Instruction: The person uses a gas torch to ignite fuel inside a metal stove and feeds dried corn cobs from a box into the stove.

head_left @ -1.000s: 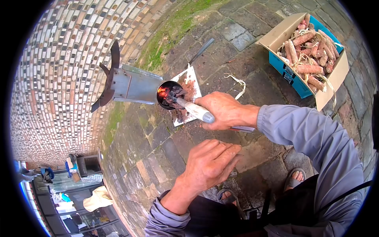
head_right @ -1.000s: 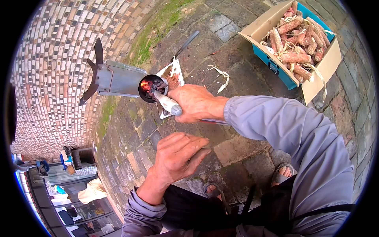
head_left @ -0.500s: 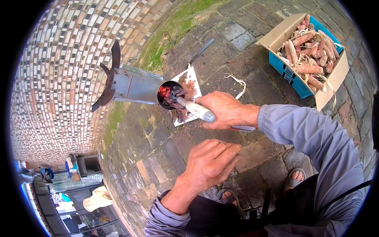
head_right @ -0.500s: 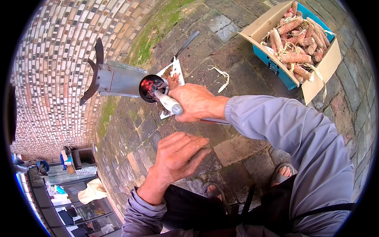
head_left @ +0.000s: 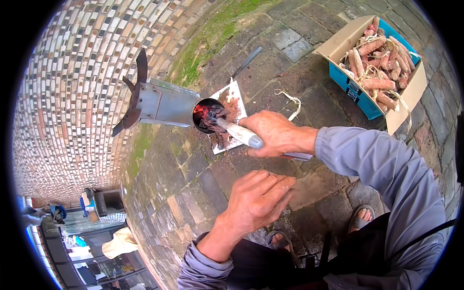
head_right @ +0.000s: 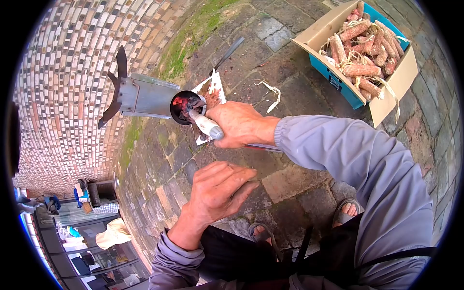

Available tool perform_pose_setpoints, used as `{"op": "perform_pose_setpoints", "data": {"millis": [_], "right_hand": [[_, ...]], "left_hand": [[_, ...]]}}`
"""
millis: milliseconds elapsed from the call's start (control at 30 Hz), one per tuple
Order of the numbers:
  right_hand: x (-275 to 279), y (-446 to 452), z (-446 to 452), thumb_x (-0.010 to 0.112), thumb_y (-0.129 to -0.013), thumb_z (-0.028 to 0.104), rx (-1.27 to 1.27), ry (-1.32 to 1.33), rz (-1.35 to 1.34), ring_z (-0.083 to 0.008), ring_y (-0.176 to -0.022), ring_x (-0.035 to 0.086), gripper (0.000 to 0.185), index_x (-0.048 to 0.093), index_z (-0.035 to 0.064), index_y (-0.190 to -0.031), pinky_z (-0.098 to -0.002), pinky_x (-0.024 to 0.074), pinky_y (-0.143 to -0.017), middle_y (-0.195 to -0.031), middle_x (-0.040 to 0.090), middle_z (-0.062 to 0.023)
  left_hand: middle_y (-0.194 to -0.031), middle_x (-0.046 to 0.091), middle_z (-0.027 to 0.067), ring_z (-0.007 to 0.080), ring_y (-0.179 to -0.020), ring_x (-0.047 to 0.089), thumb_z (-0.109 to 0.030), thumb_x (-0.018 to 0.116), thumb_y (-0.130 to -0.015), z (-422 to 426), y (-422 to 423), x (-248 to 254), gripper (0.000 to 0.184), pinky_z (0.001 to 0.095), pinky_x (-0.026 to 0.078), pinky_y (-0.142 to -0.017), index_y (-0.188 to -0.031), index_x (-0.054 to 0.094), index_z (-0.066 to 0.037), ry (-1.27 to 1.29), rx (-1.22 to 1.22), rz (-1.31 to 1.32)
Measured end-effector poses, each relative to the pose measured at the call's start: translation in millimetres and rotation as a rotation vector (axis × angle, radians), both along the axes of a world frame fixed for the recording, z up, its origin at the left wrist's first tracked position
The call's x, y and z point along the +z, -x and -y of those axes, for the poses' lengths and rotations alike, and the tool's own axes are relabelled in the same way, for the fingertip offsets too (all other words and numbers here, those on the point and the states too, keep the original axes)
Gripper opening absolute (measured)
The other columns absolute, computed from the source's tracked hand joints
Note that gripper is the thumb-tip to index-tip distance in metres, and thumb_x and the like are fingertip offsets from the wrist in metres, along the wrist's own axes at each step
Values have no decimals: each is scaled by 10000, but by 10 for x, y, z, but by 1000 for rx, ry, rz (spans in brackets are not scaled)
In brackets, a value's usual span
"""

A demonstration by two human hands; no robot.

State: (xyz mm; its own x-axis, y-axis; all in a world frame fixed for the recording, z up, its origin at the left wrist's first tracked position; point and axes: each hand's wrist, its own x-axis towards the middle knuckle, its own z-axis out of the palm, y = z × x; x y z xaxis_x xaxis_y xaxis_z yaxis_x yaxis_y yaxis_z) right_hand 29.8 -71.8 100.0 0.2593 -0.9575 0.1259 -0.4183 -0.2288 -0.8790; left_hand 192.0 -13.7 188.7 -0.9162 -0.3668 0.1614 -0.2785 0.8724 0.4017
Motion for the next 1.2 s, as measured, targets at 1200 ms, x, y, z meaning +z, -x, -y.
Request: {"op": "perform_pose_setpoints", "data": {"millis": [1200], "right_hand": [[-51, -67, 43, 765, -709, 177, -13, -8, 5, -412, -936, 718, 327, 718, 93, -1021, -523, 565, -813, -928, 744, -194]], "left_hand": [[-898, 733, 79, 254, -772, 707, -97, 863, -758, -2, -22, -16, 299, 367, 565, -682, -1028, 745, -43, -16, -53, 41]]}}
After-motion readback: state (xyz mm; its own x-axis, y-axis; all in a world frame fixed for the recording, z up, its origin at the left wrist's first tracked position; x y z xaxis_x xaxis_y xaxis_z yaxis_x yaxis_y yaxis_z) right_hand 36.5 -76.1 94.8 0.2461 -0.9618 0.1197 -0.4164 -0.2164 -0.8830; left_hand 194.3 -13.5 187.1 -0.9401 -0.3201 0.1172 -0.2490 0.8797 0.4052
